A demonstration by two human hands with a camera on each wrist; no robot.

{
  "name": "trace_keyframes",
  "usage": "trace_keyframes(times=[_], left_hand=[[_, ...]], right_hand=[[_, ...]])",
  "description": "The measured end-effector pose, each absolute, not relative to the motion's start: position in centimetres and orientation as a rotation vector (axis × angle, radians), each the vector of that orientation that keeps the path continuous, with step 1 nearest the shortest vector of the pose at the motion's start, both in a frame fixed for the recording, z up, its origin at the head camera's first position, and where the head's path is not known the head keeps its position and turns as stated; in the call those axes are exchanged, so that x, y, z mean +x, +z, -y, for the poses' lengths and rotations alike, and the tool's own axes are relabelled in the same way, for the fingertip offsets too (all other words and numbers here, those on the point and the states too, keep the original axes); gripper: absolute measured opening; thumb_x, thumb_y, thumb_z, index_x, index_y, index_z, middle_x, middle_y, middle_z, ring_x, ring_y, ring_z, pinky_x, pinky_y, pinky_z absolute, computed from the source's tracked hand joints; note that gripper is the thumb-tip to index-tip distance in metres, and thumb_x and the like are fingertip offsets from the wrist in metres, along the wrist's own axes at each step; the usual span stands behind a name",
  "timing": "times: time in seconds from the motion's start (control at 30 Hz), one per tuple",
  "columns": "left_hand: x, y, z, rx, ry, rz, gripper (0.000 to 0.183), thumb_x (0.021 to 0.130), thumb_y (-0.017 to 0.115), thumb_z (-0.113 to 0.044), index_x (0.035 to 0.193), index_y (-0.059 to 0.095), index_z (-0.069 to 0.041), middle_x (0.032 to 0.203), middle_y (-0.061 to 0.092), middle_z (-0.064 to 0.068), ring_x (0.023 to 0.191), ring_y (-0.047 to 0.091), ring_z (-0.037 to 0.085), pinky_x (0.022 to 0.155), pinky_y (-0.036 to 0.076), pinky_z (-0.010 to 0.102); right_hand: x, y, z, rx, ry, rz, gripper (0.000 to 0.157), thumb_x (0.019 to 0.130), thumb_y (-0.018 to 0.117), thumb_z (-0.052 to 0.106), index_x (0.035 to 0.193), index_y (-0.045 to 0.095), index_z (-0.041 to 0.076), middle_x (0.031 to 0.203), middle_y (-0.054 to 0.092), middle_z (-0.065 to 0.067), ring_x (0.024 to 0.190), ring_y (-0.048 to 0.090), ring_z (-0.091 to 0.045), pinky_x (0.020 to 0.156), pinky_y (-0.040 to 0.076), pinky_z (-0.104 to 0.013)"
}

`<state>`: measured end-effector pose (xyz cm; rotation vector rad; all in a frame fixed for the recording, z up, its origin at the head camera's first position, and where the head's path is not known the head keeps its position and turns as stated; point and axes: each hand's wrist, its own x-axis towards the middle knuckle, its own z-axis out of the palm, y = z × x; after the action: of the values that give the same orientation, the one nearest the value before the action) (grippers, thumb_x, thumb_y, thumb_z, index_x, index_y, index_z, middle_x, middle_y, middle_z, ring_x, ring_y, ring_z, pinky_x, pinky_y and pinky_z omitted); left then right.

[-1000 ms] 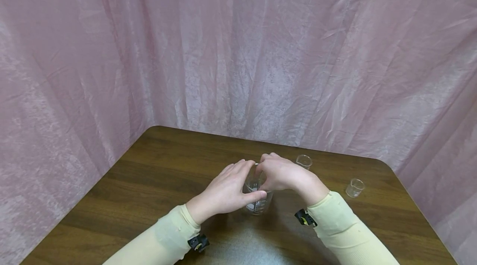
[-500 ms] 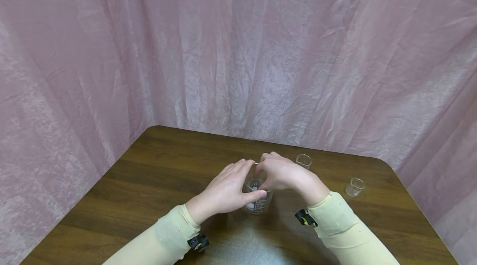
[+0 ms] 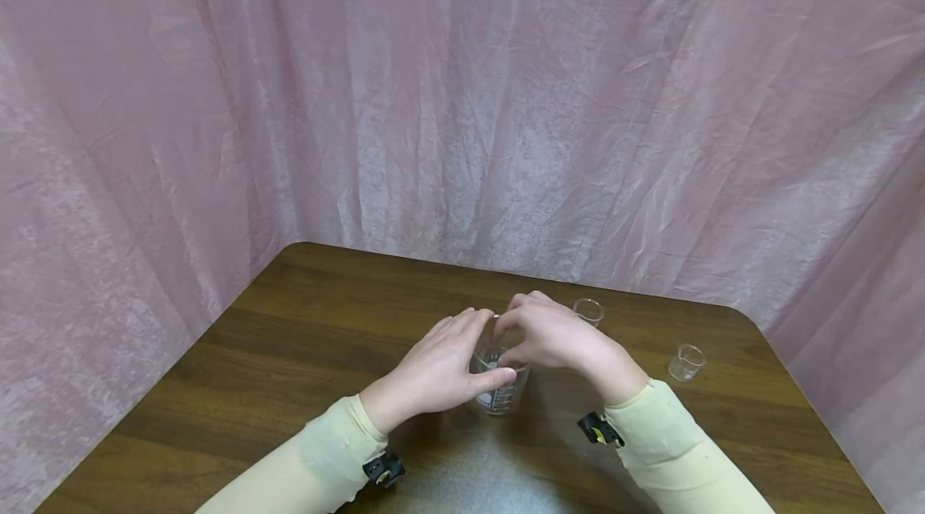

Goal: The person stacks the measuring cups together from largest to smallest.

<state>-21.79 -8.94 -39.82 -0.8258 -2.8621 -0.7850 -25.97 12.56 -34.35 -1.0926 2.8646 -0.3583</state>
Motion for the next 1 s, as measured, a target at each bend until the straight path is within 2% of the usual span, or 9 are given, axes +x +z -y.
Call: trace_keyframes(times=[0.17, 0.5, 0.77, 1.0], left_hand=[[-21.8, -39.8, 8.9, -0.816, -0.786, 2.872, 0.098, 0.102, 0.065, -0.071, 0.169, 0.039, -0.004, 0.171, 0.045, 0.014, 0.162, 0.033, 0.039, 0.133, 0.025, 0.056], [-21.9, -40.0, 8.9, -0.809, -0.783, 2.877, 0.099, 0.102, 0.065, -0.072, 0.169, 0.038, -0.004, 0.172, 0.044, 0.013, 0.163, 0.033, 0.037, 0.133, 0.025, 0.057], [-21.9, -40.0, 8.8, -0.802, -0.778, 2.875, 0.098, 0.102, 0.066, -0.071, 0.169, 0.039, -0.005, 0.171, 0.045, 0.014, 0.162, 0.035, 0.038, 0.132, 0.026, 0.057], [-21.9, -40.0, 8.8, -0.796, -0.773, 2.884, 0.099, 0.102, 0.066, -0.071, 0.169, 0.038, -0.005, 0.171, 0.044, 0.013, 0.162, 0.035, 0.036, 0.132, 0.027, 0.056]], right_hand=[[-25.7, -34.5, -13.1, -1.118, -0.451, -2.880, 0.027, 0.087, 0.095, 0.027, 0.111, 0.086, 0.019, 0.110, 0.070, 0.002, 0.112, 0.062, -0.026, 0.096, 0.053, -0.043], [-25.1, -35.1, -14.0, -1.069, -0.606, -2.951, 0.026, 0.095, 0.090, 0.030, 0.119, 0.084, 0.021, 0.119, 0.072, 0.003, 0.117, 0.065, -0.026, 0.096, 0.056, -0.048], [-24.7, -35.6, -14.5, -1.075, -0.680, -3.008, 0.029, 0.095, 0.089, 0.029, 0.122, 0.084, 0.018, 0.122, 0.073, 0.002, 0.118, 0.067, -0.024, 0.098, 0.057, -0.049], [-24.3, -35.9, -14.9, -1.018, -0.733, -3.053, 0.032, 0.097, 0.087, 0.032, 0.127, 0.082, 0.021, 0.127, 0.071, 0.003, 0.124, 0.065, -0.025, 0.101, 0.056, -0.052]])
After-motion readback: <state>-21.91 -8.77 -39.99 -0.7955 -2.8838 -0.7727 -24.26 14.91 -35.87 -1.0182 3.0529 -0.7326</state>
